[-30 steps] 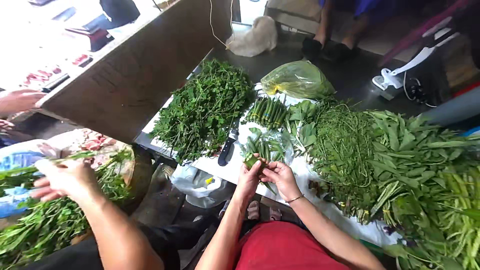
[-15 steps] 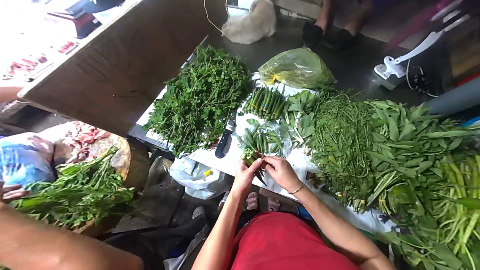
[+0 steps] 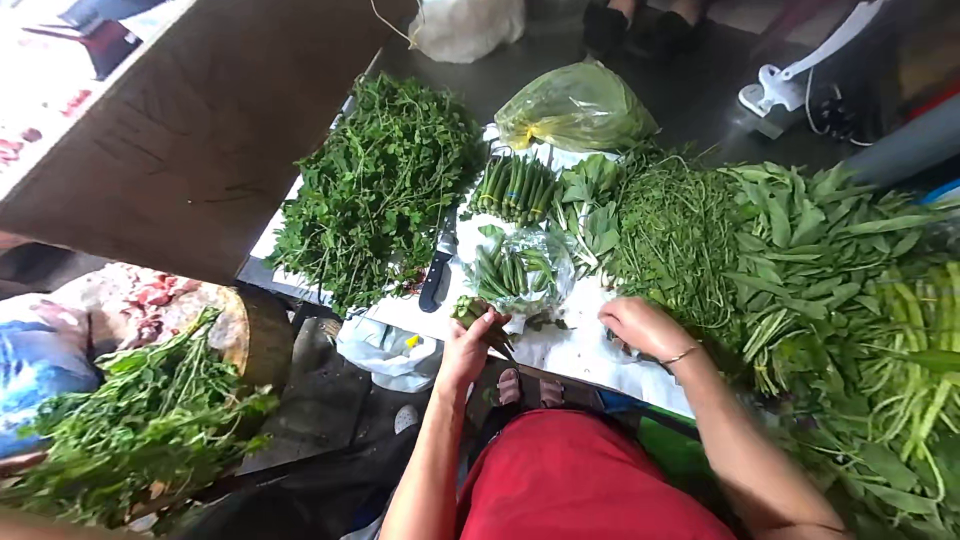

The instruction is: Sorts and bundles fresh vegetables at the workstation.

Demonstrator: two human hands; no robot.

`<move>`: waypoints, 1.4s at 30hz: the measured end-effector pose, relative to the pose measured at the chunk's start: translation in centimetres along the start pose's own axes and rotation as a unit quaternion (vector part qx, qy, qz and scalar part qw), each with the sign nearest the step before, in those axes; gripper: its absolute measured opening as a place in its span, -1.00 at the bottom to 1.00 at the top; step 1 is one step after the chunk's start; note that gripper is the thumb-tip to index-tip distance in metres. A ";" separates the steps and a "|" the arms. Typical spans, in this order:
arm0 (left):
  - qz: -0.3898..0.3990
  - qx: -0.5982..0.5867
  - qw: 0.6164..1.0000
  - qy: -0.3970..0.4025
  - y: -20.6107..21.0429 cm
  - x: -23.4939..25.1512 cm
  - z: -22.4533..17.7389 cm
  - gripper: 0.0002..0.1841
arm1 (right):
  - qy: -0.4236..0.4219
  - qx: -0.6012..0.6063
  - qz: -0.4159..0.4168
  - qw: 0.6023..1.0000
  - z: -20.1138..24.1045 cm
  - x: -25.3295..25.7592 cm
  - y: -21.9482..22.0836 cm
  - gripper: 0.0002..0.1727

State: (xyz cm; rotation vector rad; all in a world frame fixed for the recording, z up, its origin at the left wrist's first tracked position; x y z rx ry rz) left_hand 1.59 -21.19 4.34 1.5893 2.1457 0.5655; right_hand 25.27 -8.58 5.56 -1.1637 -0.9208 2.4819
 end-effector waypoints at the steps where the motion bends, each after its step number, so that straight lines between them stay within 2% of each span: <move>1: 0.011 -0.001 1.000 -0.003 0.1 0.1 -0.1 -0.82 | 0.053 -0.028 0.048 0.997 -1.9 -0.2 1.5 -0.67; 3: 0.030 0.003 0.999 -0.012 0.4 0.4 -0.1 -0.80 | 0.119 -0.045 0.075 0.989 -4.1 -0.1 4.6 -0.70; 6: 0.066 0.054 0.996 -0.015 1.5 0.9 -0.4 -0.80 | 0.122 -0.040 -0.002 0.992 -6.0 1.2 7.6 -0.67; 9: 0.095 0.118 0.988 -0.016 2.5 1.2 -0.9 -0.80 | 0.116 -0.032 -0.063 0.991 -6.8 1.5 7.8 -0.68; 17: 0.142 0.220 0.965 -0.004 4.7 1.5 -2.0 -0.85 | 0.105 -0.019 -0.153 0.982 -7.2 -0.3 7.0 -0.71; 19: 0.151 0.241 0.959 -0.009 5.0 1.7 -2.0 -0.85 | 0.134 0.004 -0.151 0.979 -7.4 -0.8 6.9 -0.70; 22: 0.162 0.256 0.953 -0.014 5.5 1.8 -1.9 -0.82 | 0.203 0.027 -0.094 0.974 -8.0 -0.9 7.7 -0.70; 24: 0.163 0.254 0.953 -0.011 5.7 1.8 -1.9 -0.81 | 0.220 0.028 -0.083 0.972 -8.4 -0.8 8.2 -0.71; 26: 0.148 0.200 0.968 -0.011 5.7 1.9 -2.0 -0.81 | 0.211 0.030 -0.101 0.972 -8.5 -1.0 8.1 -0.71; 29: 0.109 0.051 0.992 -0.029 5.4 2.0 -1.9 -0.79 | 0.193 0.049 -0.137 0.970 -8.2 -1.9 7.5 -0.69; 32: 0.098 -0.042 0.993 -0.043 5.2 2.4 -1.7 -0.77 | 0.173 0.060 -0.175 0.967 -8.0 -2.8 7.1 -0.67; 34: 0.095 -0.063 0.992 -0.053 5.3 2.5 -1.6 -0.77 | 0.171 0.064 -0.194 0.964 -7.7 -3.4 6.7 -0.66; 36: 0.098 -0.059 0.992 -0.057 5.3 2.5 -1.6 -0.77 | 0.165 0.070 -0.218 0.959 -7.3 -4.2 6.2 -0.64; 39: 0.115 0.010 0.991 -0.061 5.6 2.5 -1.5 -0.78 | 0.129 0.110 -0.288 0.942 -7.1 -5.6 4.9 -0.65; 42: 0.147 0.144 0.976 -0.076 6.4 2.4 -0.9 -0.77 | 0.075 0.262 -0.336 0.901 -7.9 -6.4 4.0 -0.68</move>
Point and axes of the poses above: each hand's wrist, its own x-axis towards the middle knuckle, its own y-axis out of the palm, z = x × y, the point moved 9 cm from there along x, towards the middle knuckle, and after that the axes turned 10 degrees about z, right-handed, at the moved point
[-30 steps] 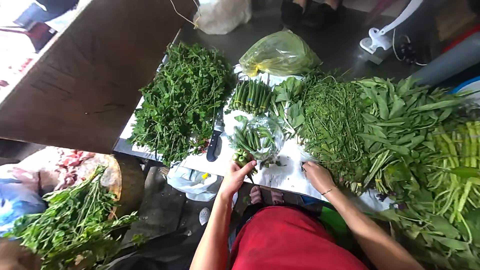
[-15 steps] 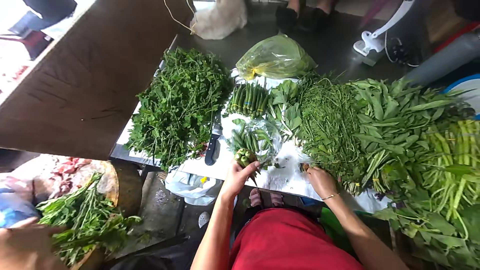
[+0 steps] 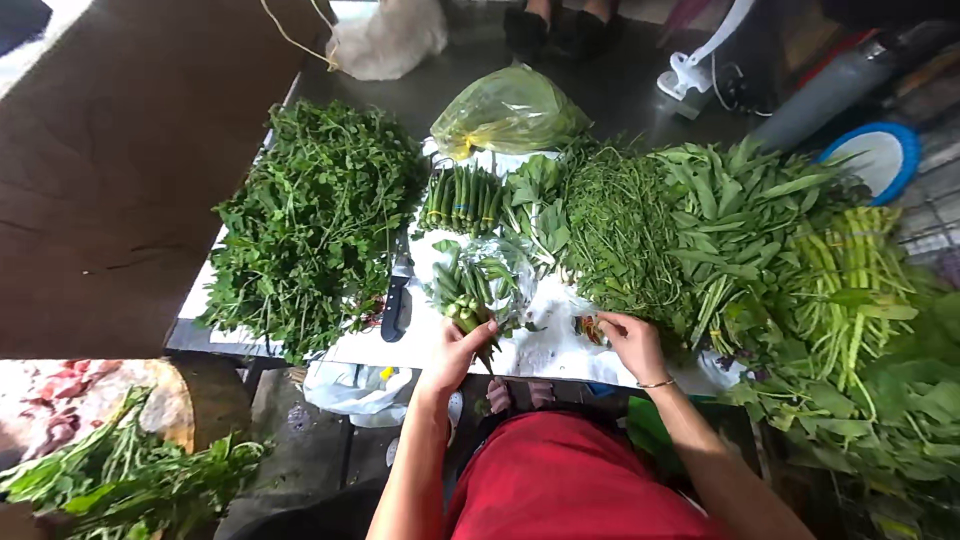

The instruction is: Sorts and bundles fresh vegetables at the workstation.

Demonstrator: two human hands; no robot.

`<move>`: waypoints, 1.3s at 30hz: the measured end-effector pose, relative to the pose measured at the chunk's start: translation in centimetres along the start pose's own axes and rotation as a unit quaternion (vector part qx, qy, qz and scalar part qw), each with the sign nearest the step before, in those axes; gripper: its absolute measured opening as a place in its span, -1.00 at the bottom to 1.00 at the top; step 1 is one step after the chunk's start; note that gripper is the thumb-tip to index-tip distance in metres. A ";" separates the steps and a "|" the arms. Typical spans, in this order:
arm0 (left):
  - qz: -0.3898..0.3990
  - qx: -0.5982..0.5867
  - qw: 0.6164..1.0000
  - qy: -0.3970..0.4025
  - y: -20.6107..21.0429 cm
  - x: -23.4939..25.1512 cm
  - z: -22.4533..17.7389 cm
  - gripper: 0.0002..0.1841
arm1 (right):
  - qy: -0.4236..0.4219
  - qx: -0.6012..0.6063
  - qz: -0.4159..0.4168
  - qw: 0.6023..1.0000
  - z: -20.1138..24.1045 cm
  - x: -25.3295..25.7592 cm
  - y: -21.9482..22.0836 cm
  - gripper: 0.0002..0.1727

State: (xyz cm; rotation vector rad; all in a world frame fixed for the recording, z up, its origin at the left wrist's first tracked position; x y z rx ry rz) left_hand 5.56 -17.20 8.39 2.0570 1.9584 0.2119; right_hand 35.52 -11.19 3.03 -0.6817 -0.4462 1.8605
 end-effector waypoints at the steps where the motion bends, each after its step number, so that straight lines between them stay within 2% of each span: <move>1: 0.014 0.047 0.999 -0.013 0.4 0.1 0.3 -0.76 | -0.006 0.076 -0.004 0.997 -0.1 0.2 -0.1 -0.66; 3: 0.044 0.129 0.990 -0.029 1.1 0.6 1.0 -0.72 | -0.015 0.248 -0.002 0.969 0.1 0.7 0.0 -0.64; 5: 0.073 0.203 0.976 -0.032 1.8 1.1 1.7 -0.66 | -0.012 0.403 0.018 0.915 1.0 1.0 0.5 -0.75; 7: 0.088 0.275 0.956 -0.042 2.5 1.5 1.9 -0.62 | -0.026 0.468 0.057 0.882 3.3 1.3 0.9 -0.79; 8: 0.092 0.309 0.945 -0.054 2.8 1.7 1.8 -0.62 | -0.045 0.460 0.078 0.884 4.7 1.5 1.1 -0.81; 11: 0.102 0.402 0.906 -0.083 3.6 1.9 1.6 -0.59 | -0.140 0.349 0.128 0.918 9.6 2.1 1.6 -0.81; 12: 0.106 0.429 0.892 -0.090 3.9 2.0 1.5 -0.59 | -0.170 0.293 0.147 0.929 11.3 2.1 1.8 -0.75; 14: 0.113 0.467 0.871 -0.106 4.3 2.1 1.5 -0.59 | -0.215 0.152 0.185 0.947 14.2 2.1 2.7 -0.50; 17: 0.114 0.481 0.865 -0.092 4.7 2.0 1.4 -0.50 | -0.244 -0.029 0.241 0.939 17.2 2.4 5.4 -0.24; 19: 0.116 0.480 0.864 -0.101 4.9 1.8 1.1 -0.44 | -0.232 -0.066 0.283 0.928 17.4 3.1 7.4 -0.15; 21: 0.102 0.465 0.873 -0.108 4.4 1.6 1.0 -0.46 | -0.219 -0.050 0.315 0.922 16.5 4.1 8.6 -0.11; 23: 0.059 0.448 0.887 -0.098 3.2 1.3 0.8 -0.53 | -0.204 -0.039 0.331 0.920 14.9 4.8 9.2 -0.22; 25: 0.021 0.425 0.901 -0.083 1.8 1.0 0.2 -0.57 | -0.207 -0.073 0.337 0.916 13.7 4.1 9.4 -0.46; 29: -0.016 0.333 0.942 -0.043 -0.2 1.0 -0.4 -0.62 | -0.341 -0.149 0.310 0.875 15.8 -1.9 8.6 -0.57; 31: -0.021 0.264 0.964 -0.033 -0.3 1.0 -0.7 -0.61 | -0.425 -0.059 0.305 0.850 17.7 -5.0 7.7 -0.62; 33: -0.025 0.175 0.984 -0.007 0.2 0.7 -1.5 -0.62 | -0.451 0.172 0.358 0.799 19.0 -6.6 6.4 -0.66; 35: -0.015 0.095 0.995 0.029 1.1 0.3 -2.6 -0.62 | -0.380 0.433 0.404 0.710 19.5 -6.8 5.3 -0.69; 36: -0.009 0.061 0.997 0.050 1.6 0.1 -3.3 -0.63 | -0.327 0.541 0.391 0.669 19.5 -6.5 5.0 -0.66; 39: -0.001 0.028 0.994 0.109 3.1 -0.4 -5.8 -0.58 | -0.225 0.722 0.304 0.580 18.0 -4.2 5.3 -0.45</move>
Point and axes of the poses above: each hand's wrist, its own x-axis towards the middle knuckle, its own y-axis out of the palm, z = x × y, the point moved 9 cm from there along x, towards the middle knuckle, and after that the axes turned 10 degrees about z, right-handed, at the moved point
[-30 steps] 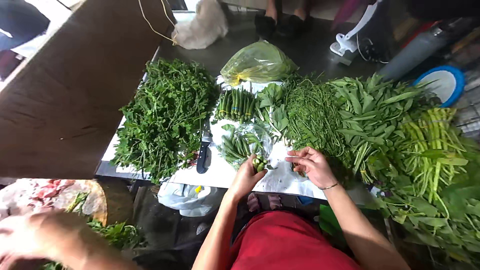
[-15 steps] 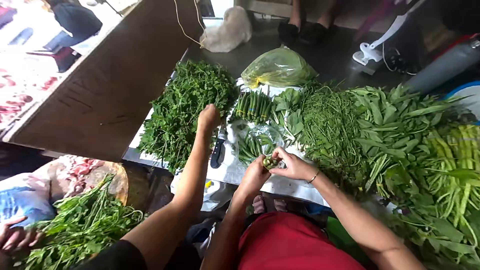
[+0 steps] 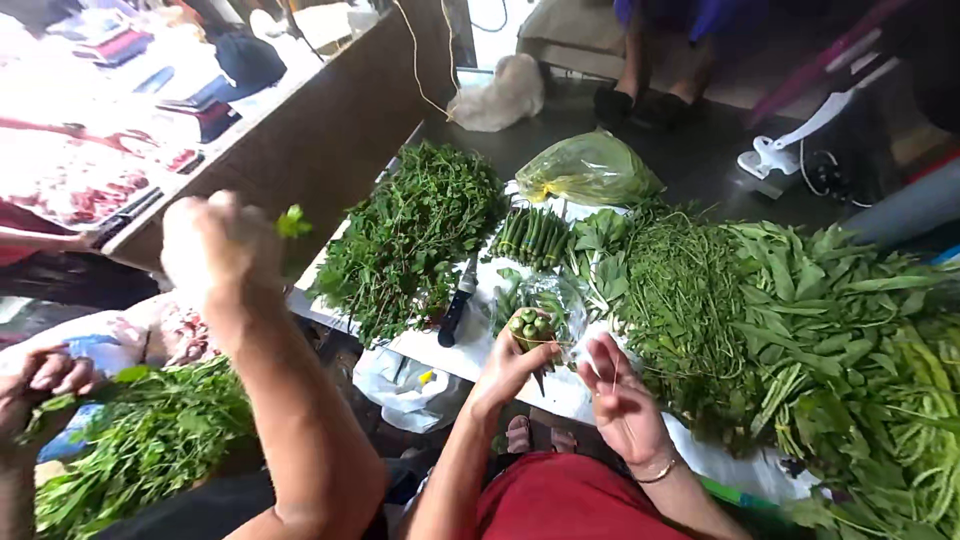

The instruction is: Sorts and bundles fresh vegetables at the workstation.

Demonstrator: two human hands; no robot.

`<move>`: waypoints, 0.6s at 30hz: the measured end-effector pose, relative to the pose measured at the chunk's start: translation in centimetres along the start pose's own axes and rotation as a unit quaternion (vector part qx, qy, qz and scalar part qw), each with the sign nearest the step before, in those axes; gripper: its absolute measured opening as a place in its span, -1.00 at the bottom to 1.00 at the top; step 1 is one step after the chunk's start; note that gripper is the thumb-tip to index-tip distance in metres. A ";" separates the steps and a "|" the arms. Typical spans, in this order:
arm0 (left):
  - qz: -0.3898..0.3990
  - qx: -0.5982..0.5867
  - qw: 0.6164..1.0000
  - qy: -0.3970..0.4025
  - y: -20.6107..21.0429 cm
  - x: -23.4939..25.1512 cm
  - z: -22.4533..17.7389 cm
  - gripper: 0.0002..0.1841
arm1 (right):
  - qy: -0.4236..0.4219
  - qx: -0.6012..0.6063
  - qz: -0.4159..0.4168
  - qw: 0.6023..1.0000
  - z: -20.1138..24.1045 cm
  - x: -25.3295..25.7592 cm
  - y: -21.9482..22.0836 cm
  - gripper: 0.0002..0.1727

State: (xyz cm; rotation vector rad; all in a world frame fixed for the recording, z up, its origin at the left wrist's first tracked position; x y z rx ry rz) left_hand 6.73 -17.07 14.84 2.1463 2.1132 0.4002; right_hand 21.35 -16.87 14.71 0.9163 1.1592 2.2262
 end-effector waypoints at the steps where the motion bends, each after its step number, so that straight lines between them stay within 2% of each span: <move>1: 0.004 0.032 0.999 0.017 0.4 0.0 -0.8 -0.56 | -0.015 0.016 -0.035 0.999 -0.2 0.3 -1.1 -0.46; 3: 0.024 0.139 0.989 0.037 1.3 -0.2 -1.8 -0.50 | -0.014 -0.023 -0.076 0.997 -0.8 0.8 -2.9 -0.49; 5: 0.046 0.259 0.964 0.034 1.6 -0.4 -1.9 -0.45 | 0.012 -0.131 -0.100 0.986 -0.7 1.4 -4.2 -0.38; 7: 0.050 0.392 0.918 -0.031 1.0 -0.5 -0.9 -0.39 | 0.045 -0.289 -0.096 0.951 -0.2 2.4 -4.7 -0.21; 9: 0.065 0.470 0.874 -0.101 0.4 -0.6 1.0 -0.33 | 0.087 -0.444 -0.053 0.890 -0.1 3.4 -4.4 -0.15; 12: 0.071 0.516 0.845 -0.116 0.0 -0.8 3.2 -0.33 | 0.112 -0.629 -0.005 0.769 -0.8 4.5 -3.7 -0.29; 13: 0.071 0.518 0.843 -0.125 -0.2 -0.9 3.7 -0.32 | 0.113 -0.657 0.004 0.745 -1.1 4.8 -3.6 -0.38; 15: 0.077 0.510 0.844 -0.143 -0.6 -0.9 4.5 -0.31 | 0.142 -0.674 0.025 0.724 -1.6 5.4 -3.7 -0.56; 18: 0.100 0.505 0.837 -0.188 -1.3 -1.1 5.4 -0.28 | 0.197 -0.669 0.039 0.716 -2.9 5.9 -4.8 -0.68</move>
Point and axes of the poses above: each hand's wrist, its own x-axis towards the middle knuckle, its own y-axis out of the palm, z = x × y, the point moved 9 cm from there along x, towards the middle knuckle, and after that the axes turned 10 degrees about z, right-handed, at the moved point
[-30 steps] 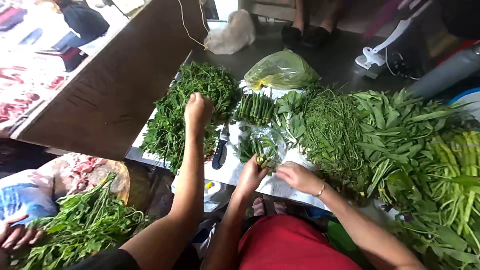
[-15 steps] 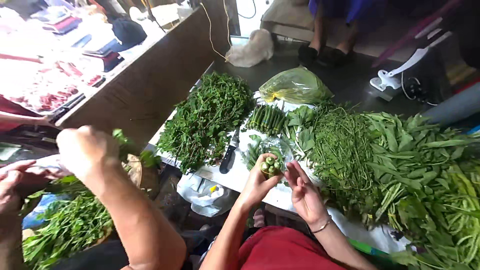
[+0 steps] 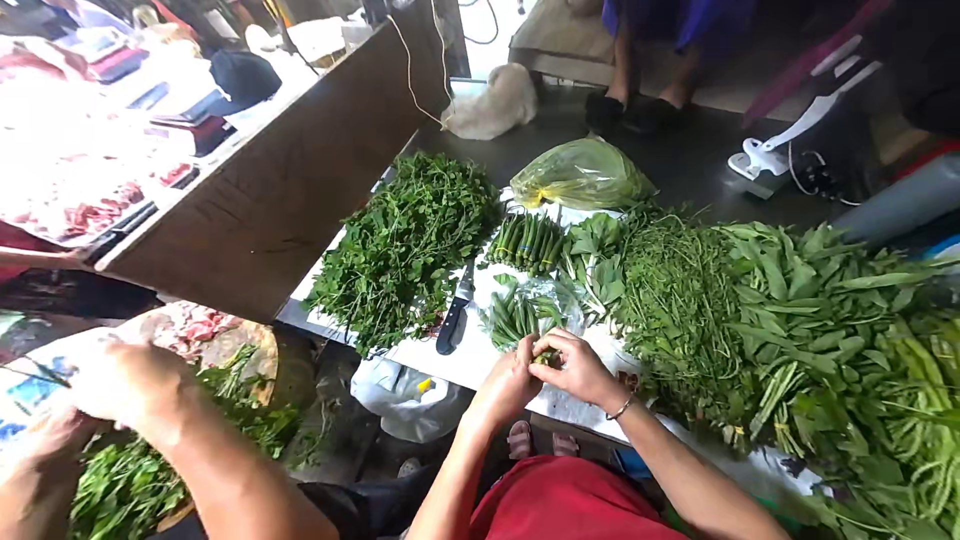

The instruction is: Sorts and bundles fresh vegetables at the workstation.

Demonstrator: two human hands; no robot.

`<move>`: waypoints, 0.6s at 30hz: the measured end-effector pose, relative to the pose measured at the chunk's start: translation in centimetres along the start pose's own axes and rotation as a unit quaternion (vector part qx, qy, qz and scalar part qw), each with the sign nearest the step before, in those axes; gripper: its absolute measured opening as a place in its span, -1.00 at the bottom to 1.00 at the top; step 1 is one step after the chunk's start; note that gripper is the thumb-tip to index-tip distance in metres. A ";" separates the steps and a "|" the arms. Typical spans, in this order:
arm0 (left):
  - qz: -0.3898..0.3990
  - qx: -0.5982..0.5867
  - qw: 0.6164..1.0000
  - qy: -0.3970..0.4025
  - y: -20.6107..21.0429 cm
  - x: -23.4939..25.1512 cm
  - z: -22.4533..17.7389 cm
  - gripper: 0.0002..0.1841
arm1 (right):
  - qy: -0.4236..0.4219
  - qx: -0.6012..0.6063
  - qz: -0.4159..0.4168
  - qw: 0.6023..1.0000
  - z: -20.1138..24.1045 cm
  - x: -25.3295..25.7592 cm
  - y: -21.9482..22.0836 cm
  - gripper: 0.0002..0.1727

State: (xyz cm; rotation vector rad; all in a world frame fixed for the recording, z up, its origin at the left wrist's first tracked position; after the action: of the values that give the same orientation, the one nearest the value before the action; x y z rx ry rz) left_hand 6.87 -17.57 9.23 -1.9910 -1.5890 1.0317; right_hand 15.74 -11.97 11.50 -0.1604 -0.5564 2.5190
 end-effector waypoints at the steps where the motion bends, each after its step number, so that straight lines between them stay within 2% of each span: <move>1: 0.003 0.003 1.000 -0.006 0.0 0.0 0.3 -0.24 | 0.022 0.013 0.016 1.000 -0.8 0.4 0.3 -0.70; 3: -0.042 0.007 0.999 -0.005 -0.8 -0.3 0.4 -0.06 | 0.076 0.080 0.019 0.994 -3.2 1.6 0.4 -0.74; 5: -0.158 0.018 0.987 0.026 -3.2 -1.6 0.0 0.07 | 0.132 0.223 -0.042 0.965 -6.2 3.3 -0.5 -0.79; 7: -0.255 0.013 0.966 0.040 -5.6 -3.3 0.1 0.09 | 0.169 0.387 -0.134 0.896 -8.8 5.4 -2.0 -0.76; 9: -0.309 -0.003 0.950 0.030 -7.0 -5.1 1.2 0.06 | 0.167 0.496 -0.204 0.827 -10.3 8.6 -3.4 -0.74; 11: -0.334 -0.008 0.942 0.020 -7.6 -6.8 2.7 0.03 | 0.141 0.532 -0.242 0.799 -10.9 12.2 -4.7 -0.68; 15: -0.346 -0.005 0.938 -0.011 -6.6 -9.3 5.5 -0.01 | 0.143 0.505 -0.294 0.799 -12.0 18.1 -5.8 -0.55; 18: -0.336 -0.016 0.941 -0.031 -5.3 -10.6 7.3 -0.02 | 0.201 0.417 -0.268 0.845 -14.1 20.3 -5.1 -0.48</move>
State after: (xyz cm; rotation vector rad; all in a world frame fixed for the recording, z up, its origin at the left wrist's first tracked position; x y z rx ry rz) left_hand -3.02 -27.15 11.32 -1.2601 -2.1047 0.7891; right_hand 4.37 7.87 0.94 -0.1622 0.6050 1.8745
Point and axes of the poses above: each hand's wrist, its own x-axis towards the middle knuckle, its own y-axis out of the palm, z = x × y, the point moved 9 cm from there along x, towards the middle knuckle, and after that the axes turned 10 degrees about z, right-handed, at the moved point
